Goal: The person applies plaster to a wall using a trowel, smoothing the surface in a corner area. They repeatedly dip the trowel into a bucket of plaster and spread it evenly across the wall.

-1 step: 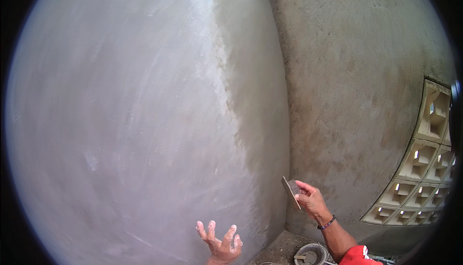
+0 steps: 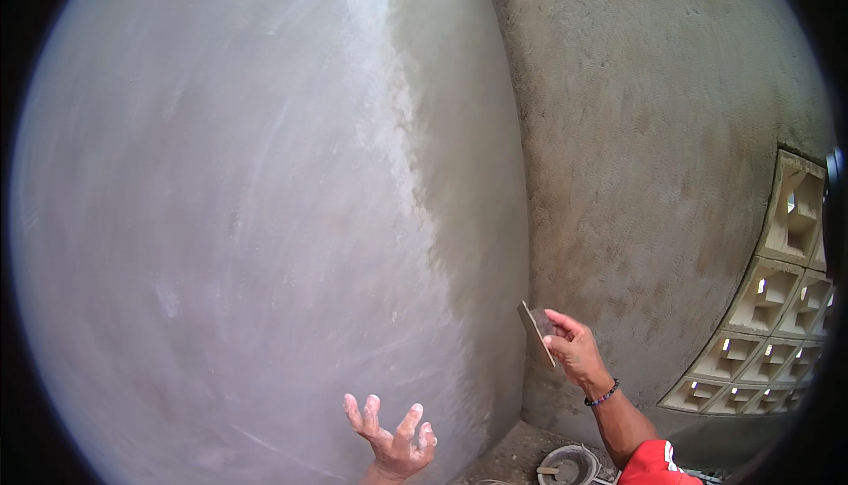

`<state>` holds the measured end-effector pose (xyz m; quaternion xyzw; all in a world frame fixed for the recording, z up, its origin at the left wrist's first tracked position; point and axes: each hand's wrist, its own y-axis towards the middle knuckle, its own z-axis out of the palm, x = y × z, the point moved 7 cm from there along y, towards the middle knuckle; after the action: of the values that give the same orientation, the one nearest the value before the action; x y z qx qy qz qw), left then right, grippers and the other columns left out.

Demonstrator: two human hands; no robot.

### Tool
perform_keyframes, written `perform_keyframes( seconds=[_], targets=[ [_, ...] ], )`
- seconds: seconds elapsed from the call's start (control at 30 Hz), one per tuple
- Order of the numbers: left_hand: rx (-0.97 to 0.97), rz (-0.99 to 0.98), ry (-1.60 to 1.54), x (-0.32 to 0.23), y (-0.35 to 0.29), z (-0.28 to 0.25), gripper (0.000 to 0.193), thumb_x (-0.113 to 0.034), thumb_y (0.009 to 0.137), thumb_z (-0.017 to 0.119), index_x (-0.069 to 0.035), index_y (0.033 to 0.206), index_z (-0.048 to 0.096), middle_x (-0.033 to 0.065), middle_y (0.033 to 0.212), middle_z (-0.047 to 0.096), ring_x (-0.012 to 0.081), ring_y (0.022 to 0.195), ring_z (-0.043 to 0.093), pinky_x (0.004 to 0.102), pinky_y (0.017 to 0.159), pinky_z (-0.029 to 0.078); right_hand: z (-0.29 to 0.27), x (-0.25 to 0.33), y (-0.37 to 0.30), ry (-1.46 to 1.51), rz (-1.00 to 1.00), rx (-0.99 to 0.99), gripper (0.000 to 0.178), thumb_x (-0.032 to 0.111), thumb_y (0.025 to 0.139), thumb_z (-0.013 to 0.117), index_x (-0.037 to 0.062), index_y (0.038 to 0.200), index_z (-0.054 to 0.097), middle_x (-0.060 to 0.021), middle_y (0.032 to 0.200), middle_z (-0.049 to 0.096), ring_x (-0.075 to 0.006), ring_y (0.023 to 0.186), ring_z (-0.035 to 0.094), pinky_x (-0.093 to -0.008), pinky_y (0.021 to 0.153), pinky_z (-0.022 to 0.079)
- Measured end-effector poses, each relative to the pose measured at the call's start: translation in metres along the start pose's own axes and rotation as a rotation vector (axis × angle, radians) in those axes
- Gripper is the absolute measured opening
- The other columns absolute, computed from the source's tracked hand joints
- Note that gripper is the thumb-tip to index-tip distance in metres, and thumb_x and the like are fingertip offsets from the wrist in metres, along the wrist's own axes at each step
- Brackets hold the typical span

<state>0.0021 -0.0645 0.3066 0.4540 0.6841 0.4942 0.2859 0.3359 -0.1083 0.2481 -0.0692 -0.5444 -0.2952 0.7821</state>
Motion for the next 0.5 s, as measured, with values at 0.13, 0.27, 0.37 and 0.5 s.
perform_keyframes(
  seconds=[0.13, 0.27, 0.37, 0.5],
  targets=[
    [-0.265, 0.213, 0.186, 0.023, 0.19, -0.051, 0.036, -0.019, 0.082, 0.054, -0.011, 0.116, 0.057, 0.0193, 0.142, 0.029, 0.0423, 0.135, 0.021, 0.0602, 0.106, 0.021, 0.048, 0.187, 0.085, -0.21, -0.54, -0.012, 0.053, 0.007, 0.087, 0.062, -0.0086, 0.134, 0.043, -0.0113, 0.102, 0.065, -0.013, 0.088, 0.064, -0.0261, 0.073, 0.054],
    [-0.519, 0.461, 0.571, 0.032, 0.371, -0.101, 0.04, -0.013, 0.083, 0.055, -0.011, 0.123, 0.055, 0.0146, 0.139, 0.038, 0.0328, 0.135, 0.029, 0.0478, 0.11, 0.027, 0.115, 0.36, 0.154, -0.527, -1.093, -0.142, 0.05, 0.011, 0.089, 0.059, -0.0096, 0.133, 0.044, -0.0182, 0.099, 0.066, -0.0176, 0.079, 0.068, -0.0271, 0.063, 0.057],
    [-0.66, 0.337, 0.818, 0.076, 0.436, -0.11, 0.038, -0.021, 0.085, 0.059, -0.016, 0.123, 0.056, 0.0136, 0.136, 0.041, 0.0344, 0.133, 0.031, 0.0476, 0.109, 0.032, 0.144, 0.447, 0.219, -0.558, -1.209, -0.175, 0.051, 0.013, 0.092, 0.059, -0.0031, 0.137, 0.042, -0.0163, 0.105, 0.066, -0.0161, 0.088, 0.067, -0.0253, 0.071, 0.057],
    [-0.696, 0.183, 1.071, 0.089, 0.445, -0.101, 0.038, -0.029, 0.091, 0.054, -0.02, 0.128, 0.053, 0.0106, 0.14, 0.04, 0.0319, 0.133, 0.034, 0.0497, 0.11, 0.036, 0.176, 0.515, 0.256, -0.644, -1.48, -0.366, 0.051, 0.006, 0.073, 0.058, 0.0059, 0.124, 0.061, -0.0148, 0.104, 0.068, -0.0207, 0.091, 0.065, -0.0345, 0.075, 0.053]
  ],
)
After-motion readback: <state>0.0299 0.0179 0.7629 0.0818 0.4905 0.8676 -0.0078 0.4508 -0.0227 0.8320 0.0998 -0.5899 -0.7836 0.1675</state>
